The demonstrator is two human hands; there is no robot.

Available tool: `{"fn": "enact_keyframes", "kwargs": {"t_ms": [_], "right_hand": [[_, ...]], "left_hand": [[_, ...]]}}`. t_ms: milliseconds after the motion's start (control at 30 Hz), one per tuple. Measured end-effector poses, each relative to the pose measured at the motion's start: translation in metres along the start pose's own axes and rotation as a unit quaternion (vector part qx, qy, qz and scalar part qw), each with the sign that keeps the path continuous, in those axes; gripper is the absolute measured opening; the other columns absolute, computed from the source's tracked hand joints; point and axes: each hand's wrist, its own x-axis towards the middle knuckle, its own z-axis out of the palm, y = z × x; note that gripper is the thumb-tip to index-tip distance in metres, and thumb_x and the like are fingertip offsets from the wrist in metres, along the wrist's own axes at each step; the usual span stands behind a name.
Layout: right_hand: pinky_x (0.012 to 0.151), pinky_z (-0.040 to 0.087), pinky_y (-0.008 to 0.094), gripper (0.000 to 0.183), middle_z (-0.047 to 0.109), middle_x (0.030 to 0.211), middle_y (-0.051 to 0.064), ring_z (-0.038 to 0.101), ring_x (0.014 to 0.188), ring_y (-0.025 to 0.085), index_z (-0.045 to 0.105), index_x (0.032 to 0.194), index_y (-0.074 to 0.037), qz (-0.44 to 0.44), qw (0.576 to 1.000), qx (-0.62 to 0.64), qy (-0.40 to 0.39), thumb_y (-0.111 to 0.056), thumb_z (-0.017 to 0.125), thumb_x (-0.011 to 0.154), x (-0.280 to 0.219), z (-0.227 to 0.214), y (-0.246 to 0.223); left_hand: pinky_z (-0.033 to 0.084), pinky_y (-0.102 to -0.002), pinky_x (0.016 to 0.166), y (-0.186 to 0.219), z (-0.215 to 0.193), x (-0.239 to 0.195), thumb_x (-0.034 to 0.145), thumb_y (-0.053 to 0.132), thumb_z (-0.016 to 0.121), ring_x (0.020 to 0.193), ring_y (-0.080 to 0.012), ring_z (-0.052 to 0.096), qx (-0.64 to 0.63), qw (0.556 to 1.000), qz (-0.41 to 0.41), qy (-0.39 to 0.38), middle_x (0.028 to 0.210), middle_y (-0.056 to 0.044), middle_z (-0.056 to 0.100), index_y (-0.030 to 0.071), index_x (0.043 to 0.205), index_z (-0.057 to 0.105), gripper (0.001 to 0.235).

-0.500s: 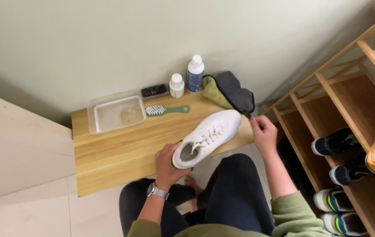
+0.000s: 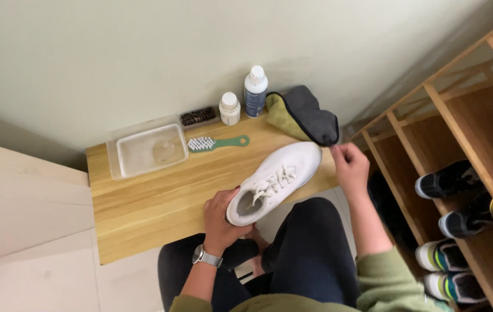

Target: The person sits on the floor and scrubs a white sneaker with a small brush. They hold the shoe in one hand and use the brush to clean the upper, laces, and sole areas.

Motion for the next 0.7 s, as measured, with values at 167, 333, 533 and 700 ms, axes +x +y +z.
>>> {"fn": "enact_keyframes", "kwargs": {"t_ms": [167, 333, 533, 700], "right_hand": [[0.069, 0.053, 0.040, 0.005, 0.067, 0.067, 0.005, 0.066, 0.069, 0.024, 0.079, 0.092, -0.021, 0.008, 0.999, -0.041, -0.022, -0.023, 0.079, 0.096, -0.005, 0.002, 0.001], [0.078, 0.055, 0.041, 0.006, 0.072, 0.081, 0.011, 0.072, 0.084, 0.029, 0.078, 0.093, -0.019, -0.075, 0.997, -0.021, 0.023, -0.016, 0.075, 0.097, 0.003, 0.002, -0.012], [0.066, 0.047, 0.033, 0.012, 0.066, 0.075, 0.001, 0.060, 0.075, 0.017, 0.074, 0.097, -0.019, 0.118, 0.993, 0.019, 0.015, -0.029, 0.070, 0.101, 0.006, 0.003, 0.033], [0.062, 0.050, 0.029, 0.024, 0.059, 0.080, -0.001, 0.058, 0.076, 0.015, 0.065, 0.099, -0.016, 0.138, 0.981, 0.134, 0.008, -0.031, 0.052, 0.113, 0.000, 0.005, 0.054]], "left_hand": [[0.056, -0.043, 0.081, 0.002, 0.003, 0.002, 0.060, 0.047, 0.095, 0.094, -0.0334, 0.073, -0.007, 1.000, 0.004, 0.002, 0.108, -0.009, 0.069, 0.010, 0.128, 0.067, 0.083], [0.056, -0.044, 0.082, 0.004, 0.001, 0.001, 0.058, 0.045, 0.095, 0.095, -0.0347, 0.073, 0.003, 1.000, 0.021, 0.003, 0.109, -0.011, 0.070, 0.010, 0.128, 0.068, 0.082], [0.055, -0.045, 0.085, 0.007, 0.002, -0.004, 0.064, 0.042, 0.092, 0.099, -0.0370, 0.072, 0.002, 0.999, 0.037, 0.020, 0.113, -0.010, 0.070, 0.014, 0.131, 0.068, 0.077], [0.052, -0.049, 0.092, 0.011, 0.011, -0.005, 0.069, 0.034, 0.088, 0.111, -0.0404, 0.067, 0.052, 0.991, 0.126, 0.012, 0.120, -0.010, 0.068, 0.022, 0.125, 0.072, 0.060]]}}
